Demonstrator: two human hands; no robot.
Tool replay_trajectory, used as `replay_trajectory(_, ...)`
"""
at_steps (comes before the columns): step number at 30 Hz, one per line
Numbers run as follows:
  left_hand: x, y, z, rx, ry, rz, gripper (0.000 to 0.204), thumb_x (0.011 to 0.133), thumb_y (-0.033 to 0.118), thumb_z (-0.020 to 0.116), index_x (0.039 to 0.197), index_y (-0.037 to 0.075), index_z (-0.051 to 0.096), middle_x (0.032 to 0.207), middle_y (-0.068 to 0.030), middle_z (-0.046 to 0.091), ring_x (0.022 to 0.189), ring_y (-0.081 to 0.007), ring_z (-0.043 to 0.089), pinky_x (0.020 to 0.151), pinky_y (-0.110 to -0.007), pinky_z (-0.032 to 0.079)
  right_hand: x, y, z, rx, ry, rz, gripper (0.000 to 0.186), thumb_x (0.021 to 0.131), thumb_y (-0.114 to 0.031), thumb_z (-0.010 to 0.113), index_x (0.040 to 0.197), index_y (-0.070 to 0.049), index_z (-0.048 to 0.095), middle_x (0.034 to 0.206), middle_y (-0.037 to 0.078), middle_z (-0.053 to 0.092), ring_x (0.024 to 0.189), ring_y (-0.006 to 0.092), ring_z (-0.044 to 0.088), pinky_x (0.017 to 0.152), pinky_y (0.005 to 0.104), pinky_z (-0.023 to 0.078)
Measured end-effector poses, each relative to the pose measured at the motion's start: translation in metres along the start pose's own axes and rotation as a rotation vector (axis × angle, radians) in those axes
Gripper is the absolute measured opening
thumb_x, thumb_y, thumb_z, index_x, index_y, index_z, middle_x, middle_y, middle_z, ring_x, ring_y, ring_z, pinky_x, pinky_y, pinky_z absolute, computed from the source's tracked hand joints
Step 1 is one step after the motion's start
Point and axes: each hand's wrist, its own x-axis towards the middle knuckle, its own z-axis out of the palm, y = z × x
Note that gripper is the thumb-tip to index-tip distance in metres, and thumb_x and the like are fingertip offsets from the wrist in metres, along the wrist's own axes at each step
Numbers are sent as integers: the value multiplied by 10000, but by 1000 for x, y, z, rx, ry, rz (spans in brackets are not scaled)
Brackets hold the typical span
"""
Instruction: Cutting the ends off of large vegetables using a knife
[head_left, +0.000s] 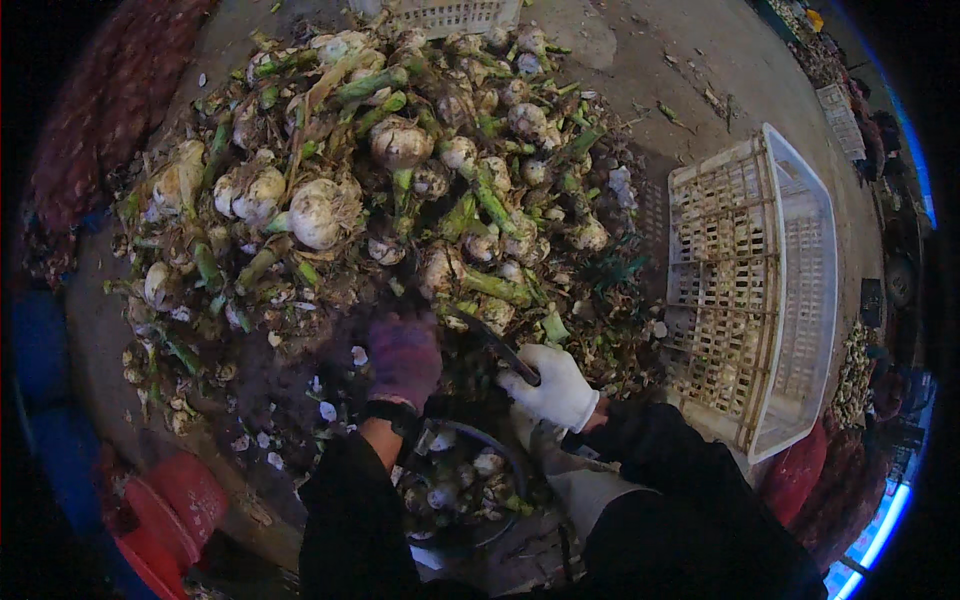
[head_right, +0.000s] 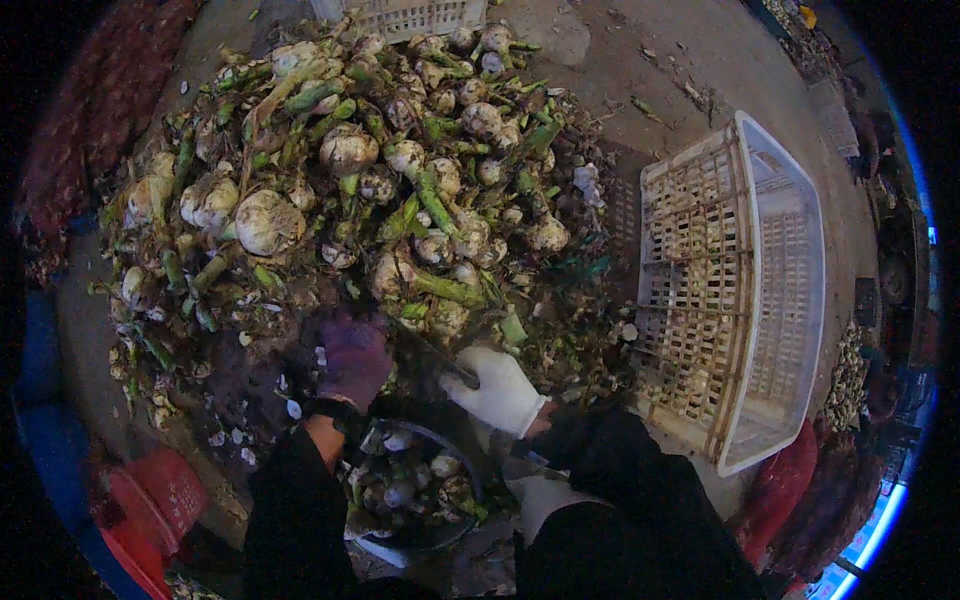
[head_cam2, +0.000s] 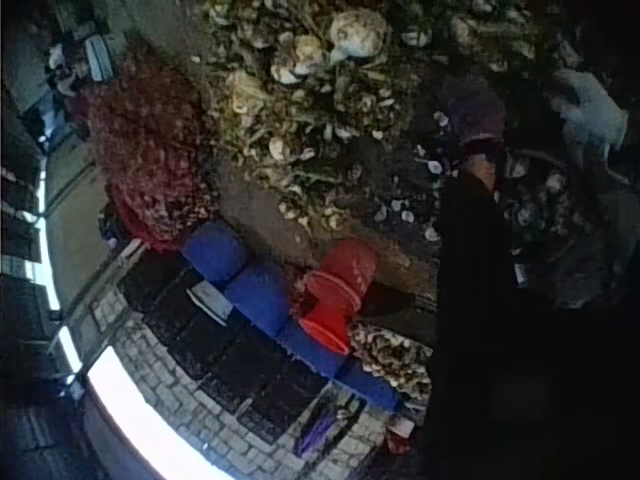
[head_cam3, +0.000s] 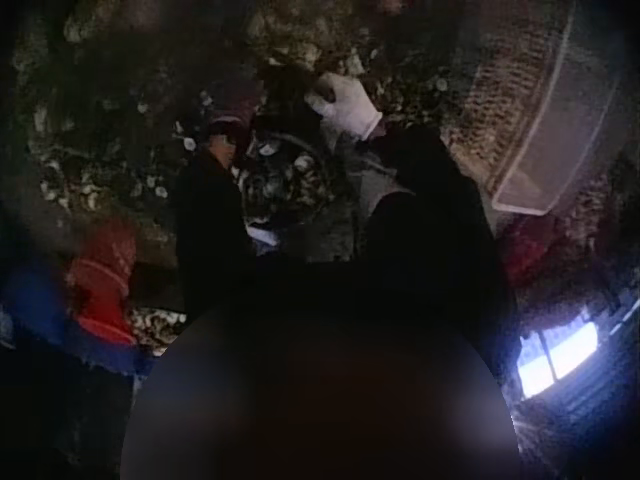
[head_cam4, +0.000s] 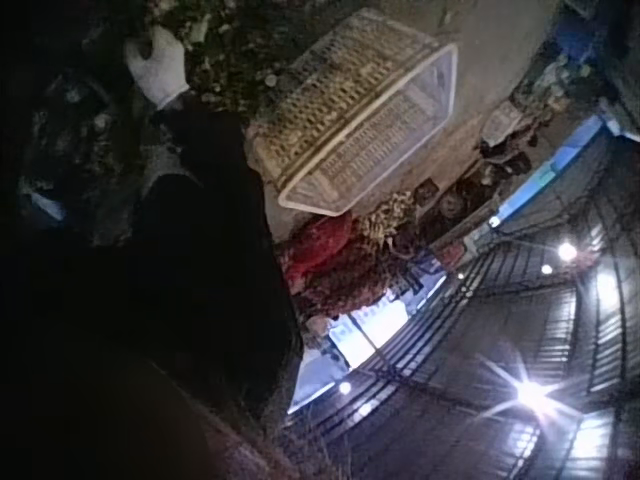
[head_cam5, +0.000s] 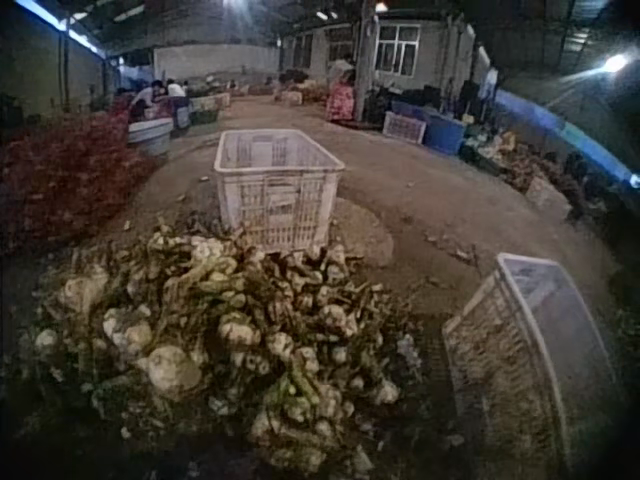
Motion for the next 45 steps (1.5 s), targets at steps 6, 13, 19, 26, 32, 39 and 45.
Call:
replay_trajectory(6,-37,-22,-45,-986,-292,-281,519,819,143,633,1295,-6,491,1114,-127,640,1000,-253,614,907,-376,455,-6,7,-2,-92,-34,-55,269,805,-278,690,834,-21,615,752,155,573,697,340,590,627,398,470)
replay_trajectory(13,-108,-31,-105,-1234,-288,-270,675,811,108,703,1388,-12,373,1258,-141,553,1095,-206,581,918,-323,473,-10,-20,16,-125,-149,-274,286,798,-304,692,786,-38,588,740,144,551,697,353,582,612,430,465)
replay_trajectory(19,-122,-7,-109,-1339,-250,-317,972,697,-34,774,1470,43,189,1197,-134,580,1100,-197,579,882,-328,522,-20,-36,20,-250,-274,-421,264,717,-275,702,828,-69,582,804,108,555,706,322,592,615,420,489)
replay_trajectory(26,-137,-7,-75,-1454,-184,-451,883,688,34,809,1425,33,322,1175,-139,593,1029,-207,609,836,-318,534,-17,-42,22,-249,-235,-442,278,692,-264,702,830,-65,565,788,102,542,713,311,591,607,407,489)
replay_trajectory(32,-135,8,-72,-1380,-44,-498,823,683,67,817,1386,32,392,1123,-133,613,978,-200,621,836,-331,520,-11,-25,31,-227,-167,-498,255,691,-249,699,813,-76,557,774,95,533,688,311,578,584,411,474)
replay_trajectory(39,-149,11,-80,-2264,-367,-678,714,740,79,790,1343,31,410,1189,-138,572,1073,-221,578,881,-367,505,-2,-2,34,-260,-199,-506,300,723,-296,719,846,-62,576,821,141,578,727,332,602,623,448,490)
replay_trajectory(45,-123,6,-101,-1598,-11,-8,770,728,11,763,1382,35,358,1249,-125,552,1114,-226,574,975,-363,472,-11,-2,10,-211,-130,-116,217,812,-246,649,851,-34,624,758,178,589,742,372,604,655,436,485)
